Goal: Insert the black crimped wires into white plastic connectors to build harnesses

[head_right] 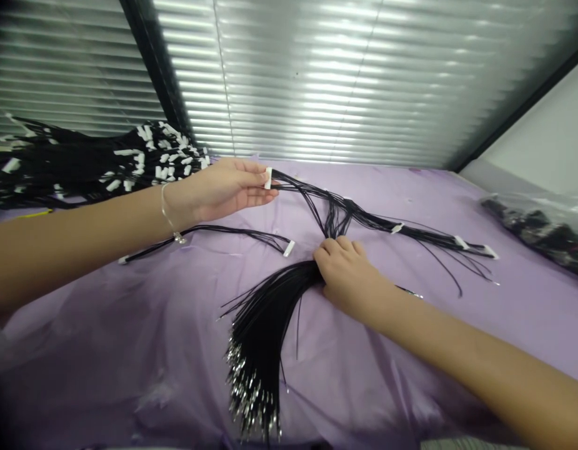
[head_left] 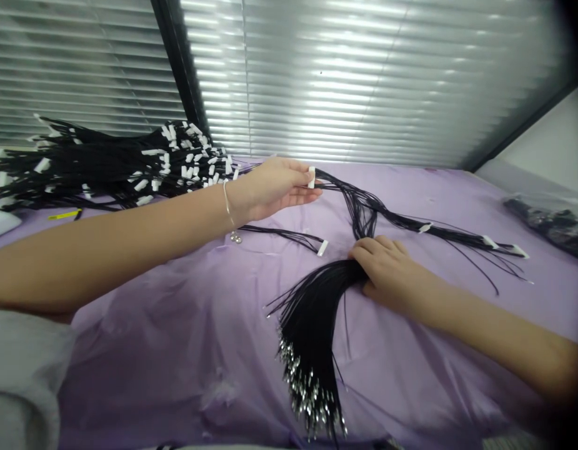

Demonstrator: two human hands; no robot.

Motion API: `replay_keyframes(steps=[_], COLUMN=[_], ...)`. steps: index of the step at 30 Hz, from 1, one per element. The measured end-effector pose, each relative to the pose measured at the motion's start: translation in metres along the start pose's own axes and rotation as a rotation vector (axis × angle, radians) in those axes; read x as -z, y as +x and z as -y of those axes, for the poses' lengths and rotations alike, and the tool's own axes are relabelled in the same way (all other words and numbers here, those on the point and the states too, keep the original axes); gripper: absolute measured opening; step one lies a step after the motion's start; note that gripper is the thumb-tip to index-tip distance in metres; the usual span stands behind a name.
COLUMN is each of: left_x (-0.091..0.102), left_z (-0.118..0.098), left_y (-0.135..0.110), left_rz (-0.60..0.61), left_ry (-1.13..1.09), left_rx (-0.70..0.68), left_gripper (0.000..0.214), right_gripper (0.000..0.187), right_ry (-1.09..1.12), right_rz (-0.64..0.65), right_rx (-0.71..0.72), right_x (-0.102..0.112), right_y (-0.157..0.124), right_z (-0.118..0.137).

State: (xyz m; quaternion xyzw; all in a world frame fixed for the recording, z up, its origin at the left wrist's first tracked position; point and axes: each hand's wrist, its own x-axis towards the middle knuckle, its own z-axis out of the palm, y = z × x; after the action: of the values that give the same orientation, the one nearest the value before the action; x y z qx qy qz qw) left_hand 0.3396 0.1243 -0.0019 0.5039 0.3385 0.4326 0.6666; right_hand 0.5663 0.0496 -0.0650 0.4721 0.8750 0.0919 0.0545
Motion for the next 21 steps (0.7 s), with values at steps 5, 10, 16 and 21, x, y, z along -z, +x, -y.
replay_keyframes(steps=[5, 10, 16, 21], left_x=[0.0016, 0.0031, 0.0008, 0.0004], left_z=[0.0025, 0.0040, 0.0021, 0.0033], left_y=[0.0020, 0.0007, -0.0024, -0.0016], left_rz=[0.016, 0.018, -0.005, -0.004], left_ry=[0.003, -0.001, -0.017, -0.036], left_rx=[-0.007, -0.008, 0.034, 0.038], left_gripper=[0.023, 0.025, 0.024, 0.025], right_gripper=[0.028, 0.024, 0.042, 0.034], right_ry=[-0.004, -0.020, -0.018, 0.003], right_rz=[0.050, 0.038, -0.024, 0.001], right_rx=[0.065, 0.142, 0.256, 0.338], right_x=[0.0074, 0.0080, 0.0055, 0.0095], right_y=[0.0078, 0.0075, 0.0036, 0.0081], right_z=[0.0017, -0.0004, 0.0009, 0.0063])
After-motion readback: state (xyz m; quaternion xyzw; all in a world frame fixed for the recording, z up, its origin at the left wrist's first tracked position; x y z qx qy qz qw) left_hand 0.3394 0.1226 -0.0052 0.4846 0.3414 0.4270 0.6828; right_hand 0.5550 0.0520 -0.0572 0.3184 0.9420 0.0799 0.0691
